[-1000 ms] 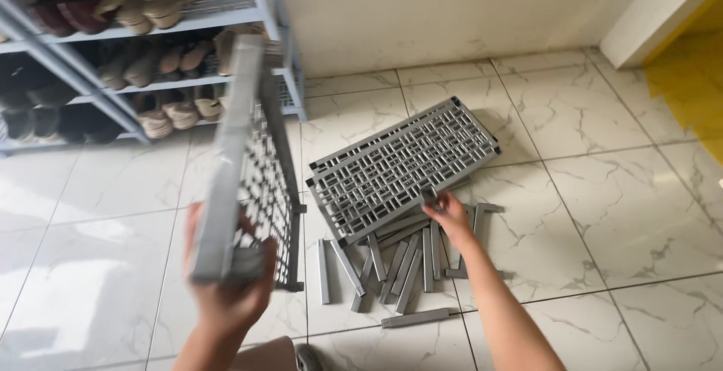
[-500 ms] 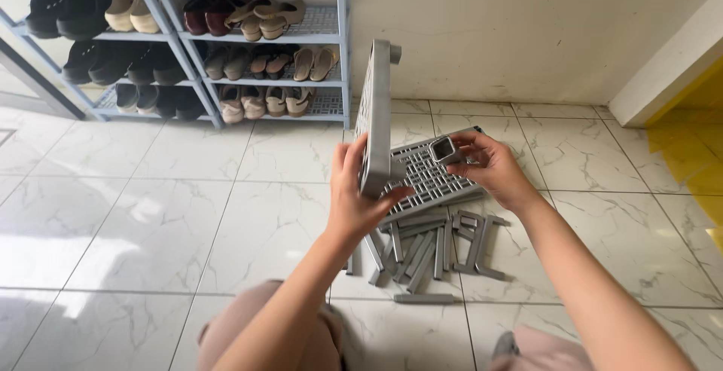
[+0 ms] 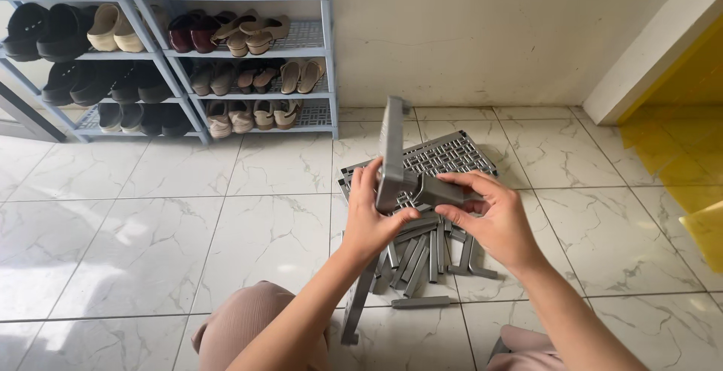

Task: The person assembles a metal shoe rack by attaching legs to perforated metal shelves. They pick up legs and shelves from the floor, insert the legs into the shelf corners, and stack the assembled units.

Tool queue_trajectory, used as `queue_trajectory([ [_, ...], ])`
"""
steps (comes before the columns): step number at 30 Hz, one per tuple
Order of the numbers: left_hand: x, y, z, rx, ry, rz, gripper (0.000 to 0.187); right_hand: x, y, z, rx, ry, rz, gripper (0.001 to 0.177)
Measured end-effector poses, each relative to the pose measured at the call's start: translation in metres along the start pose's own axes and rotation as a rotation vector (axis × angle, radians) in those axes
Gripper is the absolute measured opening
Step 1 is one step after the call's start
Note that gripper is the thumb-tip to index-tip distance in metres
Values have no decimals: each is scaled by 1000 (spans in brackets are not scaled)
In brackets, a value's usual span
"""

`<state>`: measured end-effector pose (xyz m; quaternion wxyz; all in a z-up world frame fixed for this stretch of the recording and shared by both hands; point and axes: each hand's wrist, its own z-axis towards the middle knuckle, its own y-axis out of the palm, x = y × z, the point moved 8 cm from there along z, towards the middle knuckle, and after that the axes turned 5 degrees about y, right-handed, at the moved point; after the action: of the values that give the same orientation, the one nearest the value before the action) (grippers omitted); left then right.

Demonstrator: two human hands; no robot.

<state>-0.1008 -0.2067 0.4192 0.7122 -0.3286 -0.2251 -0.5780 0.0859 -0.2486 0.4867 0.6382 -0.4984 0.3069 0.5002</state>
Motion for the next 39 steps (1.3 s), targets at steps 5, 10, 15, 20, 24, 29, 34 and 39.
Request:
queue_trajectory([
  [5, -5, 11, 1, -93, -85, -64, 105, 13, 7, 15, -36, 42, 4, 41],
  [10, -11, 11, 1, -162, -155, -24, 107, 29, 12, 20, -17, 71, -55, 37],
  [15, -14, 9, -2, -174, -152, 69, 111, 41, 20, 20, -26, 121, 12, 40],
  [20, -19, 8, -9, -168, -181, 21, 104, 35, 26, 14, -76, 112, -21, 43],
  [24, -18, 7, -11, -189, -181, 40, 102, 32, 25, 16, -116, 80, -225, 44],
  [29, -23, -6, -9, -195, -222, 144, 102, 54, 7, 22, -130, 227, -65, 40],
  [34, -26, -14, -4, -188, -253, 122, 102, 68, 9, 16, -182, 404, 708, 38],
  [39, -19, -7, -8, -173, -208, 122, 109, 72, 24, 7, -64, 325, 680, 53],
])
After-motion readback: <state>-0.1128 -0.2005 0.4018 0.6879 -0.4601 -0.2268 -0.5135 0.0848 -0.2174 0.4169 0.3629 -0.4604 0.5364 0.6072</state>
